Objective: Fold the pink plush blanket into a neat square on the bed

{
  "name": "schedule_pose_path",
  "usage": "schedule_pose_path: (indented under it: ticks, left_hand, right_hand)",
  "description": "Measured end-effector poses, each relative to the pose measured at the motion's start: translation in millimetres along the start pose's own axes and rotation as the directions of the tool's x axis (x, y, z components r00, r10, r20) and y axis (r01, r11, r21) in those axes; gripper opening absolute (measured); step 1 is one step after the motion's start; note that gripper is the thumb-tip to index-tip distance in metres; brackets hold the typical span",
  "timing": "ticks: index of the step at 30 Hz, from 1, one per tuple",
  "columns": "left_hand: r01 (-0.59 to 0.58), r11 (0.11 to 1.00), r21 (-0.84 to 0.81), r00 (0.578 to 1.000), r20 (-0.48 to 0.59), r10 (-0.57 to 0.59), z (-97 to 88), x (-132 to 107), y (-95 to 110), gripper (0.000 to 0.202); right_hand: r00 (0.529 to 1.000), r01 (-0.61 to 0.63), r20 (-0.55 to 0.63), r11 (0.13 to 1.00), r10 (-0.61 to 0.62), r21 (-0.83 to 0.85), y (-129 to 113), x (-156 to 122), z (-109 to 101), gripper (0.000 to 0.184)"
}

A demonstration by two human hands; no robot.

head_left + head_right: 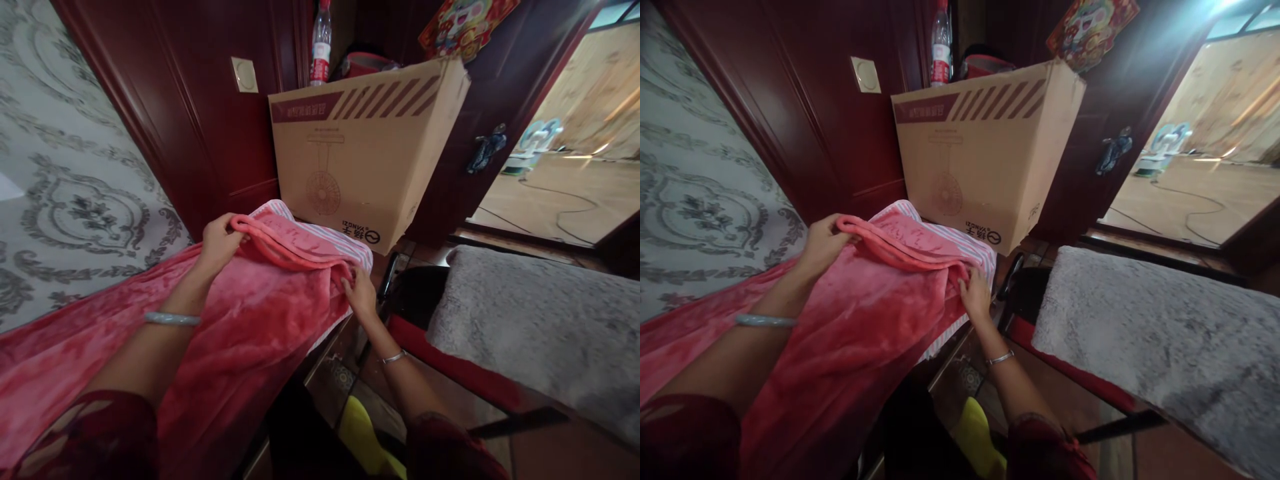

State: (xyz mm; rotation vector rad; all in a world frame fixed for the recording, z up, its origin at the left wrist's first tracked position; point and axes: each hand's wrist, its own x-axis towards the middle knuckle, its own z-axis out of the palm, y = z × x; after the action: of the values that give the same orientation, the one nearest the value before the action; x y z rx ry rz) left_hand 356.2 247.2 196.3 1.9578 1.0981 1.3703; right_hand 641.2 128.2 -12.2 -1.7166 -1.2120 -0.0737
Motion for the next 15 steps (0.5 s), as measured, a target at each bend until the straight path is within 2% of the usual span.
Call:
schedule_pose_path:
  ticks: [5, 11, 15]
  left_hand:
    - [0.014, 0.999, -0.031, 1.0, -0.019, -0.015, -5.7, 1, -2, 0.027]
    - [0.023, 0.999, -0.028, 0.998, -0.052, -0.024, -13.2, 4, 8, 0.026]
    - [0.006, 1.0, -0.02, 0.998, -0.066, -0.007, -17.8, 10, 10, 0.023]
  right_hand:
    - [0.993, -0.116, 0.027, 0.976, 0.112, 0.186, 21, -8, 6, 0.021]
    - [0.983, -0.085, -0.139, 0.964, 0.123, 0.252, 26, 12, 3, 0.017]
    - [0.991, -0.095, -0.051, 0.907, 0.127, 0.409, 23, 24, -2, 0.024]
